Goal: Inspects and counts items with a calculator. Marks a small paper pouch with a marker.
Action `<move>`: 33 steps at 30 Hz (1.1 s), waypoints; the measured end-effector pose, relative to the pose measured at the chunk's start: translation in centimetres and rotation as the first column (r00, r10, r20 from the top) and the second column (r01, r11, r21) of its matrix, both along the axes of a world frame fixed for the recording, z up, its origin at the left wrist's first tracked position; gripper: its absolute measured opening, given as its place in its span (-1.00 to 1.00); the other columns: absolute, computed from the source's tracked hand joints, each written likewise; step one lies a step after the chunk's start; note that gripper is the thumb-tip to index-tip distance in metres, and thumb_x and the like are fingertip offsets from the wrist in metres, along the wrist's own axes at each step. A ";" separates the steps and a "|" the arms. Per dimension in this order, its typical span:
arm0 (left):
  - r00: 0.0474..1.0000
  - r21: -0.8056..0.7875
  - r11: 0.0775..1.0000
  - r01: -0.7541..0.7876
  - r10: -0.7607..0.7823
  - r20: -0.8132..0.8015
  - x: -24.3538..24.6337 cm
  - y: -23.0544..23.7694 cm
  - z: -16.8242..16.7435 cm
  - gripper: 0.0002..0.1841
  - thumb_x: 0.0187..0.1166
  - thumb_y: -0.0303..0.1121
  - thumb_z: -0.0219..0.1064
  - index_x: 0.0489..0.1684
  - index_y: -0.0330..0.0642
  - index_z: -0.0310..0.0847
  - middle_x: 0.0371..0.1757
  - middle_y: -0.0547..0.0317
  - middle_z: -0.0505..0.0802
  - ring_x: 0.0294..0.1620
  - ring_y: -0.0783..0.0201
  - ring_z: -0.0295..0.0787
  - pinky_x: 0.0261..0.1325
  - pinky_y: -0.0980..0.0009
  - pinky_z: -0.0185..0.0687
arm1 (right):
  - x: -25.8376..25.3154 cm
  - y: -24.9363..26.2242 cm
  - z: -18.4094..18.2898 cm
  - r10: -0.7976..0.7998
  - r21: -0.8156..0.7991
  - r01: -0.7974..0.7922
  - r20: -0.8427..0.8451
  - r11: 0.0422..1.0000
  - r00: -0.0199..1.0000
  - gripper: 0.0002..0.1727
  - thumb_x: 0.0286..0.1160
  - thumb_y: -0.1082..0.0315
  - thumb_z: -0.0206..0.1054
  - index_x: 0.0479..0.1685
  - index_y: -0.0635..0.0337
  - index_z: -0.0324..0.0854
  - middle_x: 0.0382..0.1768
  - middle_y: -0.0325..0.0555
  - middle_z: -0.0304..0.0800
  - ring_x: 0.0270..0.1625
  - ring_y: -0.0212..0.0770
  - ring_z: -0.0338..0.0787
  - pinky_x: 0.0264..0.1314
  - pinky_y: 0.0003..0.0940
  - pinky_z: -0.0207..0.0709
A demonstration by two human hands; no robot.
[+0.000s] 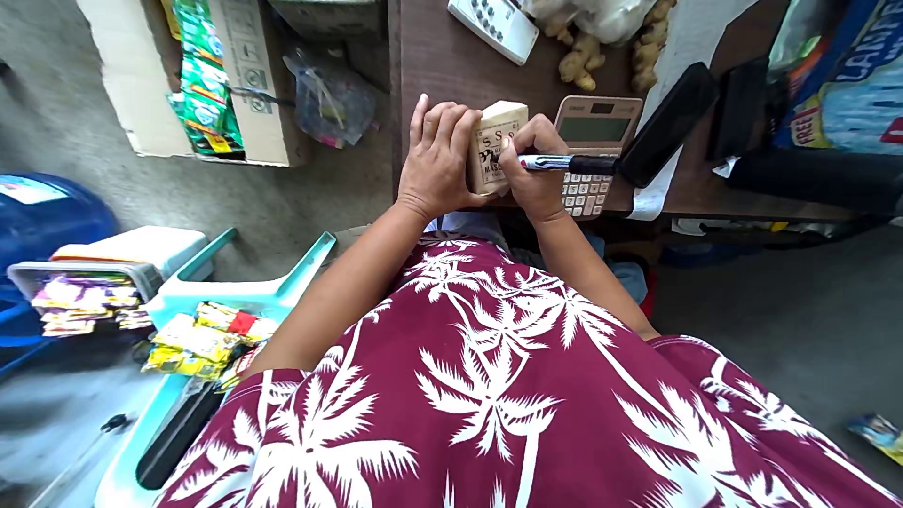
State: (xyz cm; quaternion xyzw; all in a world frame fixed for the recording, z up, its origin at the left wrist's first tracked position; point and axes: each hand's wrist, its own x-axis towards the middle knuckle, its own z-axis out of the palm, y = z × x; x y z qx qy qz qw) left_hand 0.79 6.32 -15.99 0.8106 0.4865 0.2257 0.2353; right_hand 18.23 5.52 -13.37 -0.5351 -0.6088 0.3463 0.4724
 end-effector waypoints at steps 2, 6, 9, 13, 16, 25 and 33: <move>1.000 -0.001 1.000 0.000 0.000 0.003 0.0 0.1 0.1 0.19 -0.24 0.40 0.65 0.51 -0.23 0.47 0.42 -0.16 0.71 0.56 -0.21 0.52 0.78 -0.27 -0.11 | 0.1 0.0 0.3 0.021 -0.010 -0.021 -0.024 1.000 0.999 -0.86 0.37 0.56 0.36 -0.51 0.28 0.57 -0.45 -0.13 0.62 -0.34 -0.41 0.64 -0.28 -0.55 0.54; 1.000 -0.009 1.000 -0.002 0.002 0.000 0.0 0.1 0.1 0.20 -0.23 0.40 0.65 0.52 -0.24 0.47 0.43 -0.17 0.71 0.58 -0.22 0.51 0.79 -0.26 -0.12 | -0.2 -0.4 0.7 0.049 -0.023 -0.050 -0.022 0.998 0.999 -0.87 0.39 0.53 0.39 -0.49 0.30 0.60 -0.43 -0.12 0.66 -0.34 -0.40 0.68 -0.29 -0.54 0.57; 1.000 -0.007 1.000 -0.001 0.001 0.004 0.0 0.1 0.1 0.20 -0.25 0.40 0.65 0.51 -0.24 0.47 0.41 -0.18 0.71 0.57 -0.23 0.51 0.79 -0.26 -0.12 | -0.3 -0.6 0.7 0.064 -0.058 -0.061 0.062 0.996 0.996 -0.84 0.40 0.50 0.41 -0.50 0.32 0.62 -0.44 -0.07 0.66 -0.34 -0.38 0.68 -0.28 -0.52 0.58; 1.000 -0.026 1.000 0.008 -0.008 0.014 0.0 0.2 0.1 0.21 -0.25 0.40 0.66 0.52 -0.25 0.46 0.42 -0.20 0.70 0.58 -0.25 0.50 0.79 -0.28 -0.13 | 0.7 -0.3 1.2 0.000 -0.041 0.004 0.100 0.999 0.995 -0.86 0.38 0.52 0.40 -0.50 0.32 0.60 -0.44 -0.07 0.66 -0.32 -0.36 0.68 -0.26 -0.52 0.57; 1.000 -0.018 1.000 0.007 -0.007 0.012 -0.1 0.2 0.1 0.21 -0.23 0.42 0.64 0.53 -0.23 0.46 0.42 -0.18 0.70 0.58 -0.23 0.50 0.79 -0.28 -0.13 | 1.5 -0.2 2.1 -0.019 -0.036 0.018 -0.030 0.999 0.999 -0.88 0.46 0.49 0.38 -0.40 0.21 0.57 -0.38 -0.22 0.66 -0.27 -0.46 0.68 -0.21 -0.55 0.58; 0.970 -0.129 0.986 0.110 -0.078 0.232 -1.4 0.4 1.5 0.43 -0.16 0.50 0.60 0.77 -0.39 0.15 0.73 -0.44 0.32 0.77 -0.39 0.15 0.80 -0.36 -0.26 | 3.0 -0.2 7.1 -0.011 -0.233 -0.004 -0.059 0.972 0.998 -0.56 0.75 0.18 0.25 0.35 0.39 0.52 -0.19 -0.36 0.80 -0.35 -0.62 0.69 -0.27 -0.58 0.67; 0.580 -0.559 0.759 0.334 0.302 0.757 -1.6 1.5 10.2 -0.60 0.84 -0.28 0.03 0.45 -0.37 0.49 0.18 0.07 0.75 0.01 0.32 0.81 0.05 0.33 0.83 | 3.1 -0.1 11.1 0.481 -0.451 -0.458 -0.070 0.766 0.874 -0.63 0.76 0.19 0.21 0.20 0.34 0.69 -0.42 -0.39 0.75 -0.50 -0.68 0.57 -0.41 -0.67 0.53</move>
